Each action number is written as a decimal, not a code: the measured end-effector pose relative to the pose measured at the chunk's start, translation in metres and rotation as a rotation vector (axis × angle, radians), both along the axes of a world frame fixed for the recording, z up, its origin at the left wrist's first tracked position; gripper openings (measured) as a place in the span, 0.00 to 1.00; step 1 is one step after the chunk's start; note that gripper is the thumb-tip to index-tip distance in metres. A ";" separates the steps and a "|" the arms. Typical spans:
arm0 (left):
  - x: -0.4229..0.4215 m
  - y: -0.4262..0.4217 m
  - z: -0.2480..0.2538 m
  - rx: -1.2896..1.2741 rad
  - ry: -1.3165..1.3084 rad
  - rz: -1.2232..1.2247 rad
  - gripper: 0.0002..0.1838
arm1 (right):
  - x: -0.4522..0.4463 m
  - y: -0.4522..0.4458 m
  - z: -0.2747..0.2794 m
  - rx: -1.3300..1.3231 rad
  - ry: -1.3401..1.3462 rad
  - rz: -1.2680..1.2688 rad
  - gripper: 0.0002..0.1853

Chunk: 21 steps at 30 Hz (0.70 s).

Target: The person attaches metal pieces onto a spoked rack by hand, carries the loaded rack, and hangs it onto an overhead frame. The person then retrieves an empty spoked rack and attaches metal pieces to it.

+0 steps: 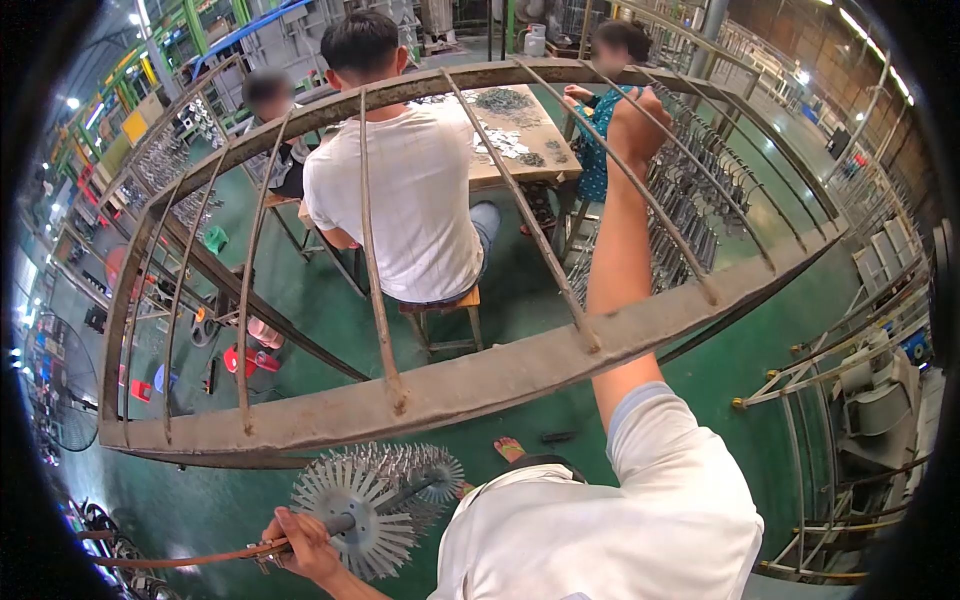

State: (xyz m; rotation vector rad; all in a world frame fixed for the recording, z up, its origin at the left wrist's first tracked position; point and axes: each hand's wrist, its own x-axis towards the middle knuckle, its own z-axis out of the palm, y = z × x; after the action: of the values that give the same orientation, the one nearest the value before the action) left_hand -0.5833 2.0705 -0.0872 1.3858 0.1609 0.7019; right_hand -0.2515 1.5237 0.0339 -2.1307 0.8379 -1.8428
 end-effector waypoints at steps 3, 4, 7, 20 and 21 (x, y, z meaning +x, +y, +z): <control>0.001 0.003 -0.002 0.000 0.009 0.008 0.24 | 0.006 -0.005 -0.001 0.000 -0.026 -0.029 0.12; 0.001 0.004 -0.002 0.004 0.006 0.002 0.24 | 0.008 -0.008 -0.001 0.005 -0.034 -0.039 0.12; 0.001 0.006 -0.003 0.003 0.013 0.007 0.24 | 0.012 -0.013 0.002 0.028 -0.073 -0.060 0.12; -0.002 0.003 -0.004 -0.002 -0.008 0.031 0.22 | 0.024 -0.018 0.014 -0.040 -0.296 0.219 0.13; -0.001 0.000 -0.003 -0.005 -0.004 0.056 0.23 | 0.011 -0.005 0.017 -0.104 -0.249 0.232 0.13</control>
State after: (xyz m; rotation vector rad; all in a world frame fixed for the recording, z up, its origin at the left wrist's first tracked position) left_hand -0.5843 2.0704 -0.0898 1.3795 0.1992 0.7500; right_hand -0.2404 1.5183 0.0508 -1.9058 0.4300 -2.0075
